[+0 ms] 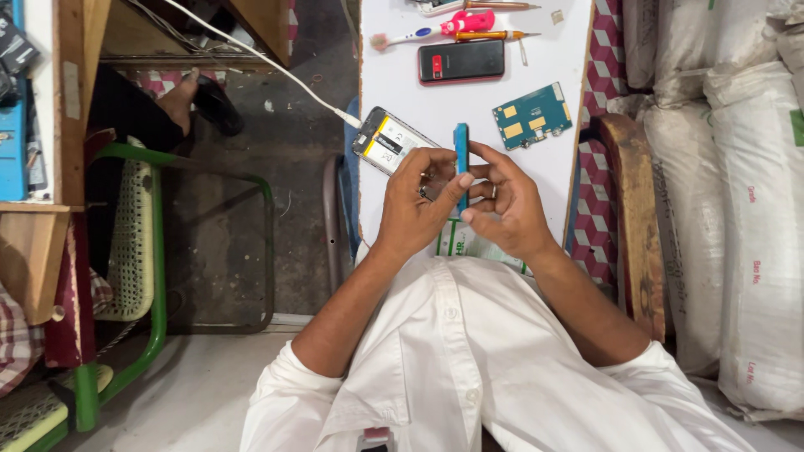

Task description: The person removes the back cover and battery from a blue feature phone, then handles a black feature phone and a disassembled smartphone. They use a screwdriver to work on the blue phone's internal components and place parts on the table.

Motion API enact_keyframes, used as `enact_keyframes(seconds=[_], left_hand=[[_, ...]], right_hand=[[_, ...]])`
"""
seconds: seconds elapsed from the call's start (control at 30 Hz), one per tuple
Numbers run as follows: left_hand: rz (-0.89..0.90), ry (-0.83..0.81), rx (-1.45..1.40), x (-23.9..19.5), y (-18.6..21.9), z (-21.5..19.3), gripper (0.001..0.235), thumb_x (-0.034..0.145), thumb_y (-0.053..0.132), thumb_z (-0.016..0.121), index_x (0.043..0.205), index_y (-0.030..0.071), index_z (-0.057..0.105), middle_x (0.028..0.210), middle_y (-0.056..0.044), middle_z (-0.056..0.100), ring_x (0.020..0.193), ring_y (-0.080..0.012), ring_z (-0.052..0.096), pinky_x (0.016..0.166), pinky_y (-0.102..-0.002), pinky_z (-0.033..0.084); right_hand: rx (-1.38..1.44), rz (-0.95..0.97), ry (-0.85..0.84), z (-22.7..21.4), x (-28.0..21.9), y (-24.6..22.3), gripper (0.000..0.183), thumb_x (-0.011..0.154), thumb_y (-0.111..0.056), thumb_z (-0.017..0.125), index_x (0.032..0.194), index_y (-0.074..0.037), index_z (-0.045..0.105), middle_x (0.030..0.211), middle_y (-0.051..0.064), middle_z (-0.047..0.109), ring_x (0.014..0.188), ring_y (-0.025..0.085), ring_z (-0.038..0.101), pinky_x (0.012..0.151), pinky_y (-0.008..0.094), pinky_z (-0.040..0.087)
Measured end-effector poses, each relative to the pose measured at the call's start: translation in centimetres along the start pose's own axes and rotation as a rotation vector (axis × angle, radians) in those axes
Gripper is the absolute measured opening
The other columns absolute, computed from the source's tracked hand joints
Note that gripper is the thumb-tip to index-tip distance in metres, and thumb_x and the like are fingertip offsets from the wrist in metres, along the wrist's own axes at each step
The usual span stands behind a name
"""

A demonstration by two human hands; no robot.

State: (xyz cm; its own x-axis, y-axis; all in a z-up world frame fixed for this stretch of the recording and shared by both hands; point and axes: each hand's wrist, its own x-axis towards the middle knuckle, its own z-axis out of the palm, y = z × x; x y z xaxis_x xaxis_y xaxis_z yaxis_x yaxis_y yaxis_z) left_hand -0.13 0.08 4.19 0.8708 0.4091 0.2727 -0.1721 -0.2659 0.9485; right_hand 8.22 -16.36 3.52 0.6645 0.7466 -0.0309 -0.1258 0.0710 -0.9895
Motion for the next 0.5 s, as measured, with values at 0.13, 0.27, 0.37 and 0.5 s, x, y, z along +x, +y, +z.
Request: enact_keyframes(seconds=[0.13,0.27,0.37,0.5], left_hand=[[-0.153,-0.08,-0.174,-0.4,-1.4,1.1,0.037,0.095,0.018,0.076,0.124,0.001,0.06,0.113,-0.011,0.063,0.101,-0.0119,0.065,0.079,-0.026,0.058],[-0.349,-0.08,-0.471,-0.1,-3.6,2.1,0.028,0.1,0.009,0.071,0.123,-0.001,0.058,0.109,-0.009,0.069,0.098,-0.012,0.067,0.079,-0.026,0.057],[-0.352,-0.058,-0.499,0.0,-3.8,2.3,0.026,0.102,0.005,0.067,0.125,-0.002,0.057,0.112,-0.01,0.069,0.101,-0.0126,0.067,0.081,-0.026,0.058],[-0.199,-0.11,-0.478,0.2,-1.5,1.9,0.035,0.101,0.007,0.067,0.134,0.001,0.054,0.122,-0.01,0.067,0.112,-0.0131,0.068,0.093,-0.026,0.061]], right_hand=[[0.101,-0.043,-0.022,-1.3,-0.4,1.5,0.081,0.088,-0.002,0.069,0.16,0.006,0.031,0.131,0.019,0.059,0.113,0.018,0.063,0.097,0.028,0.055],[0.072,-0.113,-0.038,-1.9,-0.7,2.6,0.076,0.09,-0.002,0.06,0.159,0.007,0.028,0.132,0.02,0.06,0.121,0.02,0.063,0.109,0.034,0.053],[0.05,-0.132,-0.025,-1.9,-0.8,2.9,0.077,0.09,0.0,0.057,0.161,0.007,0.027,0.131,0.02,0.059,0.121,0.021,0.063,0.108,0.035,0.054],[0.194,-0.021,0.031,-2.2,-0.2,2.4,0.082,0.083,-0.003,0.058,0.159,0.009,0.03,0.129,0.024,0.06,0.116,0.024,0.065,0.095,0.042,0.062]])
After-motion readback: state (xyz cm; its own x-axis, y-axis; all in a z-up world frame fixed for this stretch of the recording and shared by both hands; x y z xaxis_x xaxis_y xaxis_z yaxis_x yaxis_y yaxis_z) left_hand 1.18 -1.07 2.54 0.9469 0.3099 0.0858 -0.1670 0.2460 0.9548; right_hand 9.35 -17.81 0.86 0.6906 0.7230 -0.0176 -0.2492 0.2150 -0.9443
